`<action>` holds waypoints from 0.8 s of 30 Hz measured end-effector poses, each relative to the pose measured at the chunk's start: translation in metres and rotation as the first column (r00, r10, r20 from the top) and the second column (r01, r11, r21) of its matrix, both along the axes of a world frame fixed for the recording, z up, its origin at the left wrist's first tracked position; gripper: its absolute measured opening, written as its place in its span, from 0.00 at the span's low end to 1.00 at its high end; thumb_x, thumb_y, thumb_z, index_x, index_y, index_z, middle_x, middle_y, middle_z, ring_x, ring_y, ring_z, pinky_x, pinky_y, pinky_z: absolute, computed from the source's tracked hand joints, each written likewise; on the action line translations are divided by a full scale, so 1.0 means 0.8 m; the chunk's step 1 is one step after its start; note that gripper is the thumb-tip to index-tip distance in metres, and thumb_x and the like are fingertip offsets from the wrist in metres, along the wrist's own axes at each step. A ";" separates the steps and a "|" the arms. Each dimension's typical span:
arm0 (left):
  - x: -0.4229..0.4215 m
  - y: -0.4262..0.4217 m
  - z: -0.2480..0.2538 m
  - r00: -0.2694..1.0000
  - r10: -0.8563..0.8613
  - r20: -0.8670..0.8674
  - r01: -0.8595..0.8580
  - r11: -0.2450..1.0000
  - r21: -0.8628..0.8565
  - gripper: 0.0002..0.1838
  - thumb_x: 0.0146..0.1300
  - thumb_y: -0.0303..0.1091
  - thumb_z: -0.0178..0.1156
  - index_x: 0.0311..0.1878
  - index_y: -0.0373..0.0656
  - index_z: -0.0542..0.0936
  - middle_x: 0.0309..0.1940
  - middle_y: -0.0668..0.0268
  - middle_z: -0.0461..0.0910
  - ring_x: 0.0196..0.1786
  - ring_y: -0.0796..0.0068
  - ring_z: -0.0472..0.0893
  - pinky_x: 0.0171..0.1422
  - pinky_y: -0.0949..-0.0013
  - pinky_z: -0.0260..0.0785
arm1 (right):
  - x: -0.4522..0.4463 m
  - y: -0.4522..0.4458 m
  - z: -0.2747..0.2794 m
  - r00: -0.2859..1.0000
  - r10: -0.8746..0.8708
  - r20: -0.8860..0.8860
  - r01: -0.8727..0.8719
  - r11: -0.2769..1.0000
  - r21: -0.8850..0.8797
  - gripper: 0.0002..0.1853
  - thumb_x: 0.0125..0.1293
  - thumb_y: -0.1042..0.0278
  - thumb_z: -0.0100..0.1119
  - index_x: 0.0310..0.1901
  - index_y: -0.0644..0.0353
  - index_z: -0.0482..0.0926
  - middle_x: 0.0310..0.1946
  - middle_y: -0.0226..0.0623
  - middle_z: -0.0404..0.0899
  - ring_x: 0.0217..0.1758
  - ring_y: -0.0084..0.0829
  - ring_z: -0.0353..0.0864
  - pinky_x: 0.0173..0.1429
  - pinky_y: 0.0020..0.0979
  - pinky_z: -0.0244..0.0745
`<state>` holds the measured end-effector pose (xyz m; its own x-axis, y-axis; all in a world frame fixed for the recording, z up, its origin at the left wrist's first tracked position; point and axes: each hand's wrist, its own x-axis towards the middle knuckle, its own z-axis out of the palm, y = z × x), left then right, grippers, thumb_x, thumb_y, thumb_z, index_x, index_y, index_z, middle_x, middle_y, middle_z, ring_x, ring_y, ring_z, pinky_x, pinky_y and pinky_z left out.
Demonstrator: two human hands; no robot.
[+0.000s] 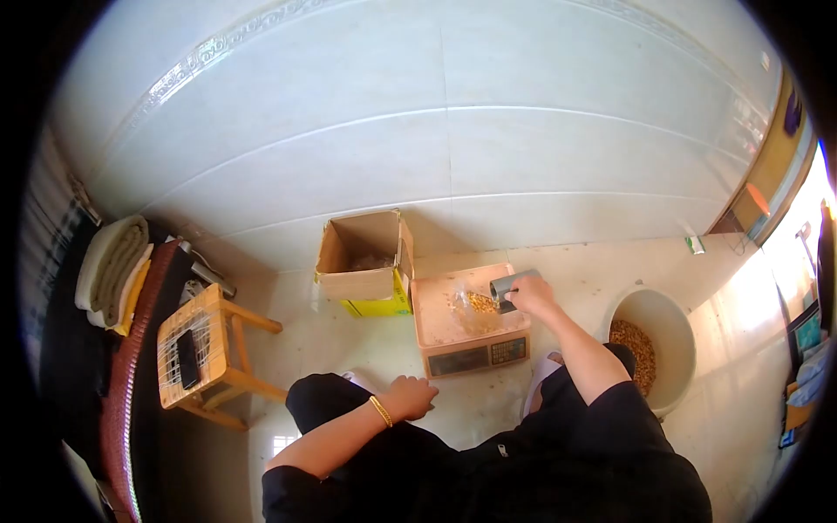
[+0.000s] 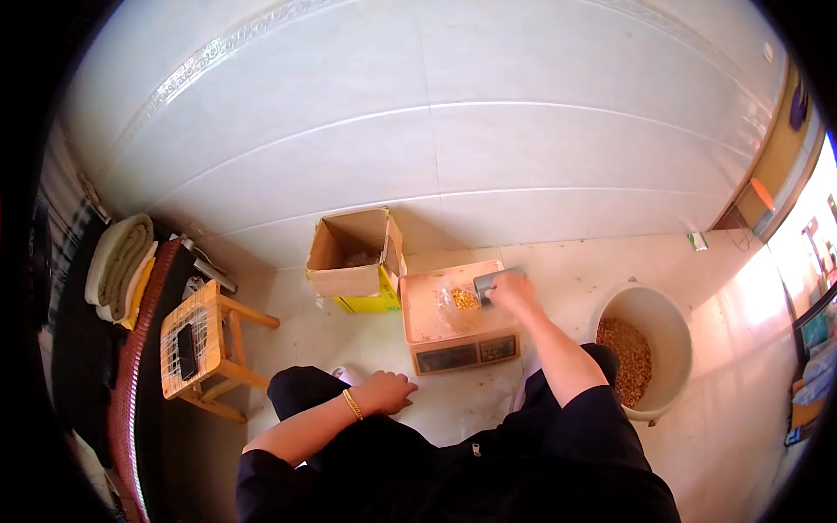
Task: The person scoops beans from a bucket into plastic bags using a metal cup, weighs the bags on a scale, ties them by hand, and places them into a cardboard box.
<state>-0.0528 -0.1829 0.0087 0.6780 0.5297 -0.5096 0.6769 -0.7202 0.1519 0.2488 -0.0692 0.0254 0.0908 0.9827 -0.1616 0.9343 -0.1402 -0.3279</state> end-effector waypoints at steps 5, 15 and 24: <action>0.012 0.024 -0.013 0.995 0.096 -0.011 -0.096 0.995 0.012 0.17 0.57 0.42 0.59 0.47 0.46 0.75 0.40 0.60 0.78 0.43 0.57 0.79 0.44 0.56 0.71 | -0.024 0.020 -0.030 1.000 -0.012 -0.005 0.013 0.995 0.098 0.11 0.55 0.57 0.62 0.35 0.54 0.83 0.35 0.42 0.81 0.41 0.42 0.79 0.46 0.39 0.73; 0.010 0.033 0.007 0.977 0.107 0.182 -0.130 0.984 0.122 0.15 0.57 0.41 0.60 0.44 0.45 0.74 0.37 0.59 0.78 0.41 0.58 0.80 0.44 0.57 0.71 | -0.008 0.049 -0.044 0.997 -0.035 -0.074 0.045 0.990 0.130 0.11 0.54 0.58 0.63 0.35 0.53 0.82 0.37 0.42 0.77 0.42 0.44 0.77 0.47 0.41 0.71; 0.002 0.017 -0.004 0.976 0.092 0.195 -0.103 0.993 0.051 0.15 0.56 0.42 0.60 0.43 0.45 0.74 0.37 0.59 0.78 0.40 0.58 0.80 0.42 0.57 0.72 | 0.004 0.017 -0.024 0.996 0.074 -0.057 -0.065 0.987 0.148 0.11 0.53 0.59 0.63 0.36 0.53 0.82 0.37 0.41 0.77 0.42 0.43 0.77 0.48 0.40 0.71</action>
